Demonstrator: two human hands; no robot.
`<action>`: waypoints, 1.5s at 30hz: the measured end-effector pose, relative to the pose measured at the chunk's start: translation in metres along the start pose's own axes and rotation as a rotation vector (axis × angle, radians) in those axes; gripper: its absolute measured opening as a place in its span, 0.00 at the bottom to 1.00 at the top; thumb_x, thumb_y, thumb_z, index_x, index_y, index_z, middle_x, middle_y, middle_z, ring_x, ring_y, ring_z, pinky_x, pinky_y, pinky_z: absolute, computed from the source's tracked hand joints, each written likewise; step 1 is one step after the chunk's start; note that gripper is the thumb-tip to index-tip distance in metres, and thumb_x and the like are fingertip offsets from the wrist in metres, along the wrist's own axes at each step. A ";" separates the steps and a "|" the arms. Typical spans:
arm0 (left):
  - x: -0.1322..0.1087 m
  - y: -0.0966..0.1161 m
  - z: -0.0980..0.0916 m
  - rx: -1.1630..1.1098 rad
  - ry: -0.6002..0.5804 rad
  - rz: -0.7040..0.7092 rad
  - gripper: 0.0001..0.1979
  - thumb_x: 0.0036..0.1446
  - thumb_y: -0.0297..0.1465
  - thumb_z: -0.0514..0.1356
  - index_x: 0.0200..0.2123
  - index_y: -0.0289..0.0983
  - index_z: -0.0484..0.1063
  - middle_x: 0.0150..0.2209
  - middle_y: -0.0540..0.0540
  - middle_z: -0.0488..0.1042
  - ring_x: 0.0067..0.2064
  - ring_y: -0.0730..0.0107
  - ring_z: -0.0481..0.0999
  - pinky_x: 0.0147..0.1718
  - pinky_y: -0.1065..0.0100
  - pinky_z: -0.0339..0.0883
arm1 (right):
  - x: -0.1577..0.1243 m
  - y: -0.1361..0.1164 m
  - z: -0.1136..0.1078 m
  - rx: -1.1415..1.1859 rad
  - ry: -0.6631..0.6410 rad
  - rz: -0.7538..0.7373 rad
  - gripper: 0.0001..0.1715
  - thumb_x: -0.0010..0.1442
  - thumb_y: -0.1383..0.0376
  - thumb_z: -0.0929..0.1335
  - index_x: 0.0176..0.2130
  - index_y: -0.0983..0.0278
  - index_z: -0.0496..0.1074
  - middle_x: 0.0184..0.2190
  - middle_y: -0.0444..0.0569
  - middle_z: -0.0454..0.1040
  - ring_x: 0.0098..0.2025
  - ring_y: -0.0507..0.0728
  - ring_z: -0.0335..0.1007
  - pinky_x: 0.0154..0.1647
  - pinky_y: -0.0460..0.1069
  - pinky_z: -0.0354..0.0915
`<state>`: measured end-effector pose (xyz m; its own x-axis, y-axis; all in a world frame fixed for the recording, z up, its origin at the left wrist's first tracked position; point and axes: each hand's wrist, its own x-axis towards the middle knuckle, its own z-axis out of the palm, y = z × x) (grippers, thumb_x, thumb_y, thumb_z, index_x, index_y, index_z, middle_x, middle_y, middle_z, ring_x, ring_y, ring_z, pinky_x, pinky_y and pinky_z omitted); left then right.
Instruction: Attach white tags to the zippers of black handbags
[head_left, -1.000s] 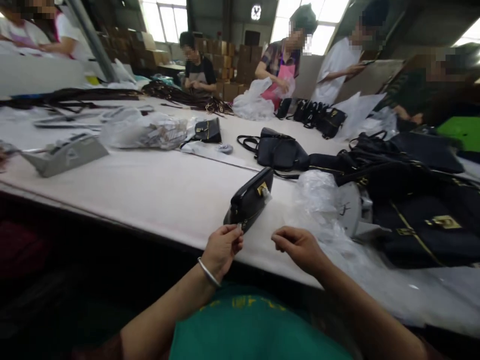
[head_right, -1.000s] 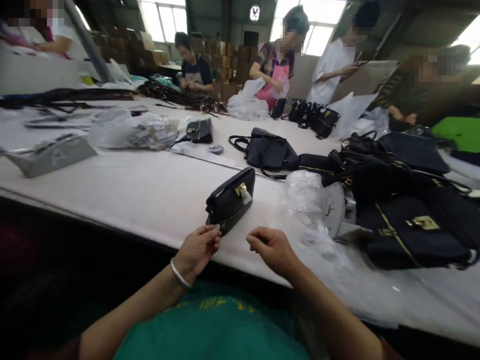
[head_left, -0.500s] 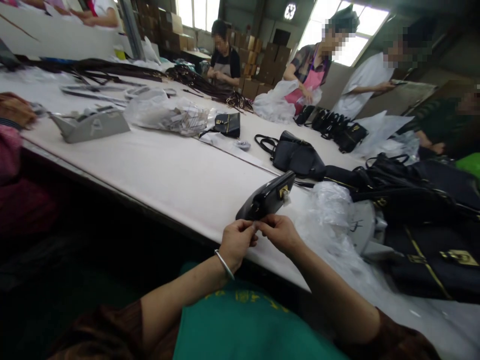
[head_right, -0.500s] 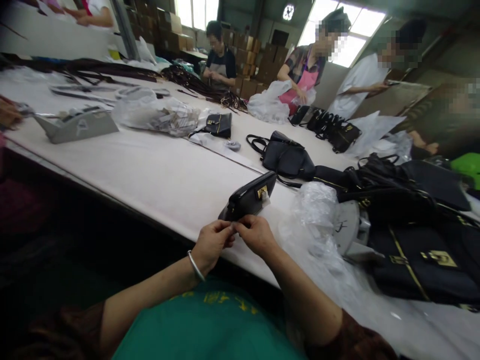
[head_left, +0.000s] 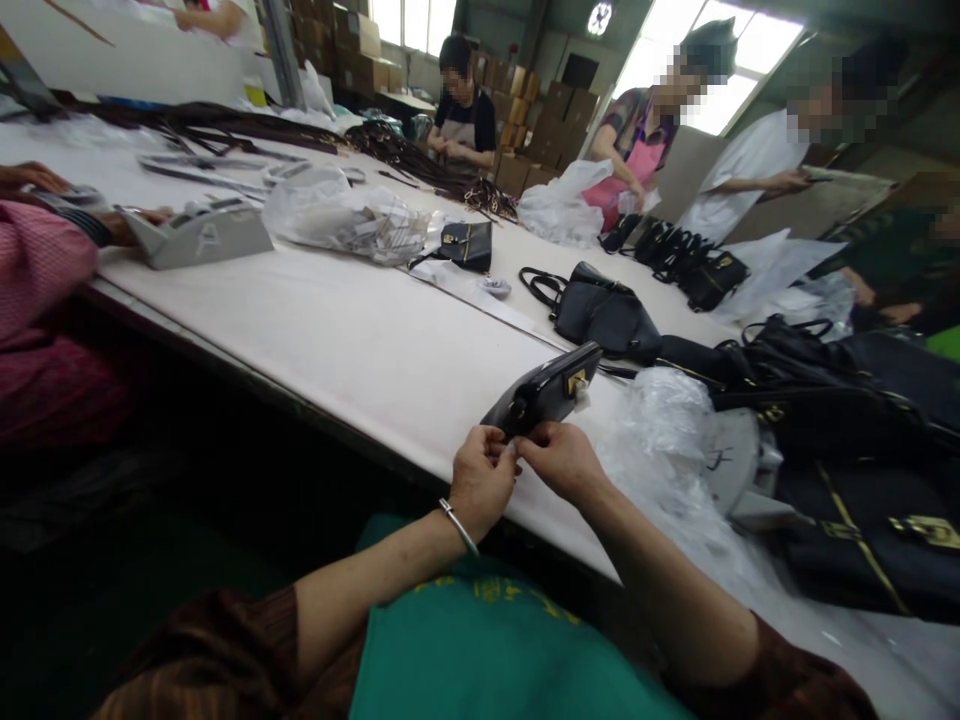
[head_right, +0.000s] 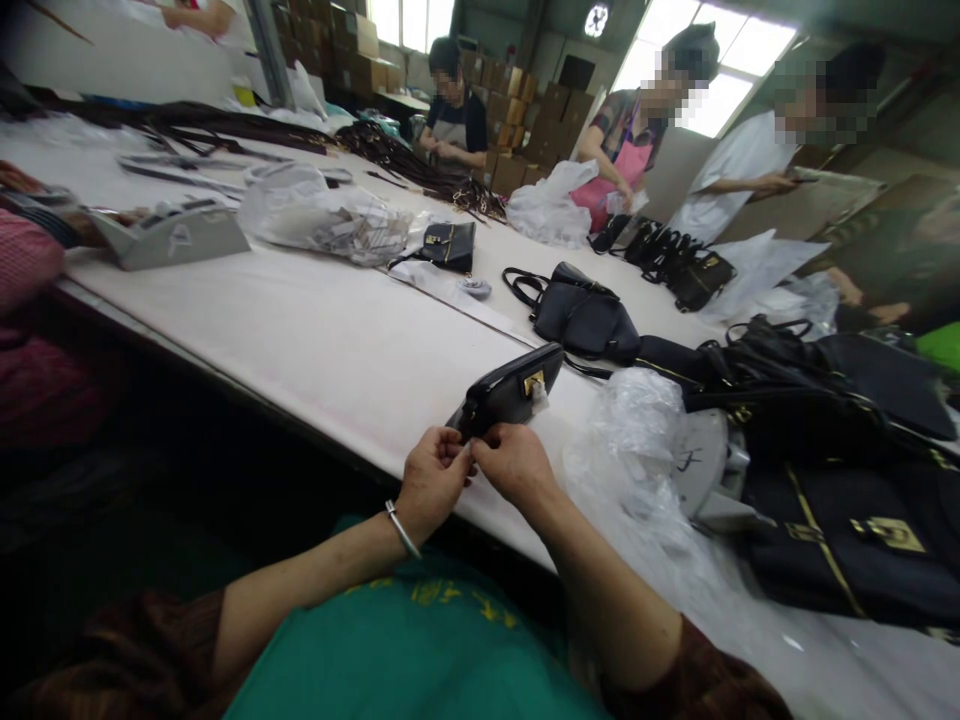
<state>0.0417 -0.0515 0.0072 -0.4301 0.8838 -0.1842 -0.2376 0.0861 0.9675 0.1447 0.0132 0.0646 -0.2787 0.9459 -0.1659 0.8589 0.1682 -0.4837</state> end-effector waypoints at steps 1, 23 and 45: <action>0.000 -0.002 -0.001 -0.003 0.001 0.037 0.11 0.53 0.33 0.65 0.37 0.38 0.67 0.26 0.51 0.73 0.25 0.72 0.77 0.24 0.73 0.69 | 0.000 0.000 0.001 -0.002 0.010 0.000 0.14 0.53 0.58 0.67 0.22 0.63 0.73 0.19 0.46 0.72 0.24 0.54 0.66 0.25 0.48 0.54; 0.000 0.010 0.002 -0.053 -0.050 -0.037 0.06 0.52 0.30 0.68 0.33 0.33 0.77 0.26 0.44 0.79 0.28 0.68 0.80 0.27 0.70 0.73 | -0.006 0.019 0.001 0.280 0.010 -0.074 0.13 0.55 0.58 0.67 0.28 0.63 0.77 0.24 0.46 0.78 0.28 0.55 0.72 0.28 0.47 0.61; -0.002 0.026 0.005 -0.418 -0.068 -0.556 0.02 0.54 0.22 0.66 0.32 0.30 0.75 0.28 0.46 0.76 0.22 0.80 0.72 0.22 0.74 0.74 | -0.016 0.035 0.030 0.587 0.092 0.065 0.13 0.54 0.59 0.68 0.29 0.64 0.80 0.25 0.47 0.80 0.29 0.57 0.74 0.29 0.47 0.65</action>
<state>0.0410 -0.0485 0.0339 -0.0951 0.7878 -0.6085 -0.7275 0.3623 0.5827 0.1664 -0.0040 0.0242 -0.1725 0.9738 -0.1483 0.4849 -0.0471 -0.8733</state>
